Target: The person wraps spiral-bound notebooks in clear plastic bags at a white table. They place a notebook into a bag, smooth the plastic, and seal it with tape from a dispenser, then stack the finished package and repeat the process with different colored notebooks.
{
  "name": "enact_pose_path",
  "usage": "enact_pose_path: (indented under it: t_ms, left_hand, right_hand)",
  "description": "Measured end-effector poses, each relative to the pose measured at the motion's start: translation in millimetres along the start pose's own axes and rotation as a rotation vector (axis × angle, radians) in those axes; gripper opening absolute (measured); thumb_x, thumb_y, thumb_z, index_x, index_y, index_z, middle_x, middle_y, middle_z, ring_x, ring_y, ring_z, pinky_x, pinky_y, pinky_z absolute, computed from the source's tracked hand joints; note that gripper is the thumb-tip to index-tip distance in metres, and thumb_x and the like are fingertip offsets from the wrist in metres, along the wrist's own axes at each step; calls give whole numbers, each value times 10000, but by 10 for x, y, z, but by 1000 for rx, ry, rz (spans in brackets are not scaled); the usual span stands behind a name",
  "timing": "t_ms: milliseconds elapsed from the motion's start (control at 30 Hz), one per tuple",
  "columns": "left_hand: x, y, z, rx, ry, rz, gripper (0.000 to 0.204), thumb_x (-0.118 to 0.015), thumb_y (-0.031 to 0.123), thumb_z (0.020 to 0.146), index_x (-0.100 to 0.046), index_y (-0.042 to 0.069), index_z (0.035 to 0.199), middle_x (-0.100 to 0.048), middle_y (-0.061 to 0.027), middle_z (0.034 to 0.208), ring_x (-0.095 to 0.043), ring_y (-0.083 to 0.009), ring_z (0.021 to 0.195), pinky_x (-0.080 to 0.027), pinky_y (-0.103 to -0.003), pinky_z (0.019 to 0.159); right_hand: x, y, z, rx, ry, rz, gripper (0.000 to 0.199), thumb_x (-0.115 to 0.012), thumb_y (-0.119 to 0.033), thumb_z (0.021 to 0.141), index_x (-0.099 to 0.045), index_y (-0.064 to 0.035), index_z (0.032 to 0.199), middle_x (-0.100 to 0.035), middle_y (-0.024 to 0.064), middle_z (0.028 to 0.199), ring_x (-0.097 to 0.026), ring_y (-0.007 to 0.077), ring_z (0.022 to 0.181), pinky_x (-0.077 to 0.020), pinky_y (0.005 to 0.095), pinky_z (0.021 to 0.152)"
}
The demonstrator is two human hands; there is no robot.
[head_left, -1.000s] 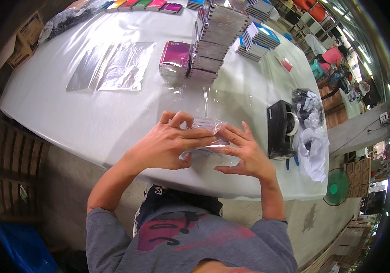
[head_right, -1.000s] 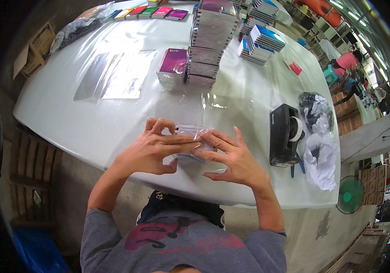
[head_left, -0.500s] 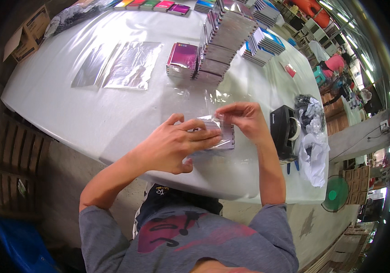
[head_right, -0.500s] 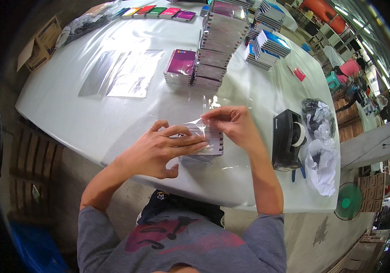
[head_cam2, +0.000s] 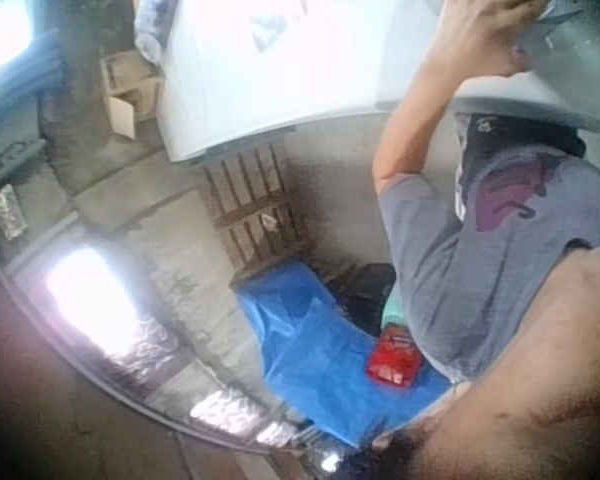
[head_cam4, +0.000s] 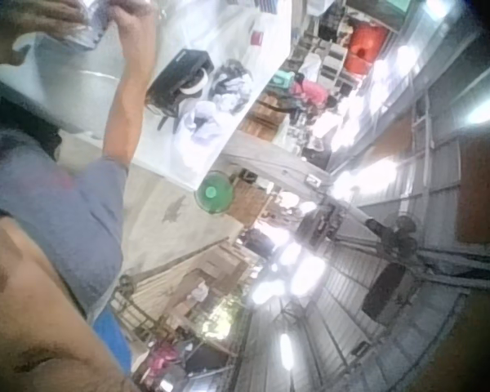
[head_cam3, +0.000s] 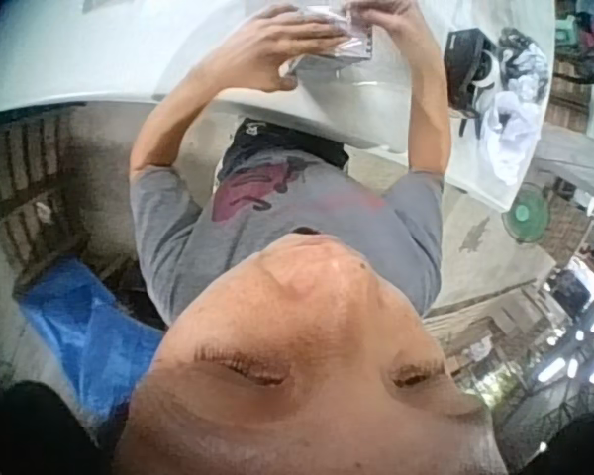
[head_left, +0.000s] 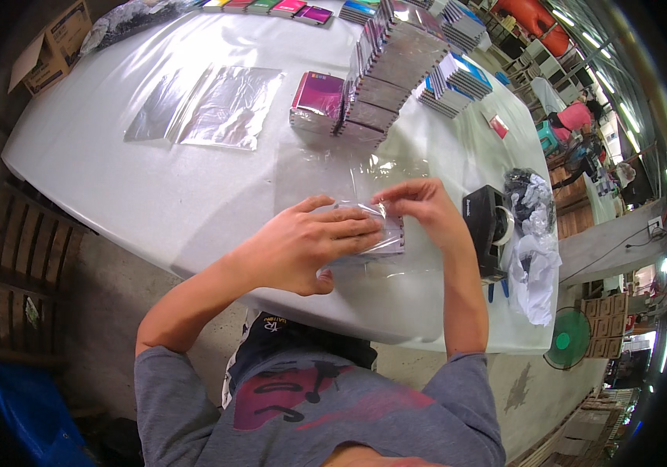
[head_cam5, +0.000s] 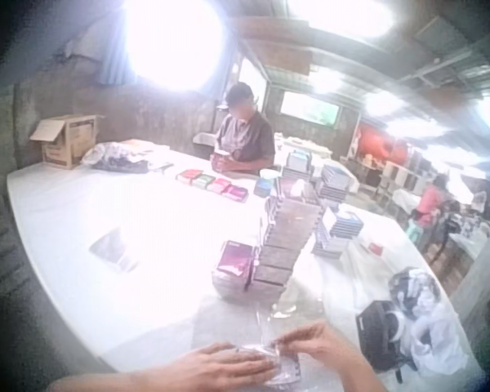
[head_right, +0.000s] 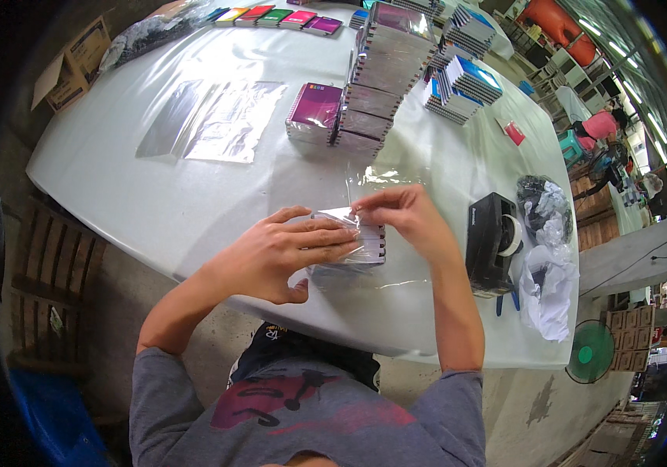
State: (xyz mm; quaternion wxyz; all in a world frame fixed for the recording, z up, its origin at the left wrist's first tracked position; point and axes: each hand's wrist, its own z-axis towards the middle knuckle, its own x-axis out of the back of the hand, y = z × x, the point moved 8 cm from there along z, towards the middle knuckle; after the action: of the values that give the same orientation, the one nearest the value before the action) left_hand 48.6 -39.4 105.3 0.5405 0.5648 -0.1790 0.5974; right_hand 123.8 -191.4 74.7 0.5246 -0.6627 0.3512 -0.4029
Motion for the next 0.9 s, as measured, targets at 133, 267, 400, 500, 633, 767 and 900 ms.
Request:
enact_pose_path:
  t_ms: [133, 267, 400, 500, 633, 767, 900]
  left_hand:
    - [12, -11, 26, -23, -10, -43, 774, -635, 139, 577, -485, 192, 1335, -429, 10, 1419, -390, -163, 1315, -318, -425, 1083]
    - [-24, -39, 47, -7, -43, -33, 795, -640, 133, 566, -477, 215, 1340, -418, 4, 1427, -377, -165, 1324, -298, -463, 1086]
    - [-41, -106, 76, 10, -108, 16, 848, -667, 153, 534, -461, 299, 1344, -352, 9, 1469, -313, -200, 1362, -230, -527, 1105]
    - [-79, -200, 82, 33, -139, 36, 903, -694, 182, 500, -440, 394, 1340, -284, 23, 1504, -250, -236, 1390, -172, -544, 1124]
    - [-121, -196, 121, 49, -215, 135, 986, -715, 226, 466, -370, 520, 1342, -225, 40, 1527, -140, -285, 1420, -27, -586, 1130]
    - [-86, -174, 122, 97, -229, 242, 1023, -735, 253, 439, -329, 590, 1316, -256, 77, 1509, -69, -303, 1428, 81, -601, 1120]
    - [-86, -174, 148, 115, -257, 265, 1054, -773, 271, 395, -341, 608, 1295, -274, 86, 1501, -62, -323, 1425, 113, -599, 1117]
  right_hand:
    - [-78, -321, 150, 263, 88, 7, 150, -604, 76, 778, -718, -6, 833, -699, 97, 893, -644, 133, 811, -520, 263, 768]
    - [100, -410, -51, 356, 325, 91, 169, -610, 36, 815, -686, -16, 956, -685, 90, 957, -640, 129, 839, -508, 254, 788]
    - [726, -397, -654, 416, 678, 218, 228, -635, -40, 842, -643, -26, 1069, -664, 60, 1020, -614, 105, 816, -457, 215, 704]
    - [1120, -251, -1275, 230, 833, -156, 276, -678, -105, 829, -641, -39, 1094, -650, 33, 1008, -559, 75, 787, -419, 213, 711]
    - [1653, 193, -2178, -66, 1131, -841, 280, -666, -218, 858, -646, -48, 1080, -642, 20, 976, -548, 84, 782, -424, 246, 707]
    - [1881, 896, -2455, -427, 1012, -493, 315, -610, -343, 894, -654, -75, 1052, -624, -7, 938, -494, 81, 728, -403, 242, 643]
    - [1802, 1189, -2432, -574, 888, -90, 283, -596, -417, 888, -664, -145, 927, -573, -68, 852, -389, 47, 671, -359, 249, 565]
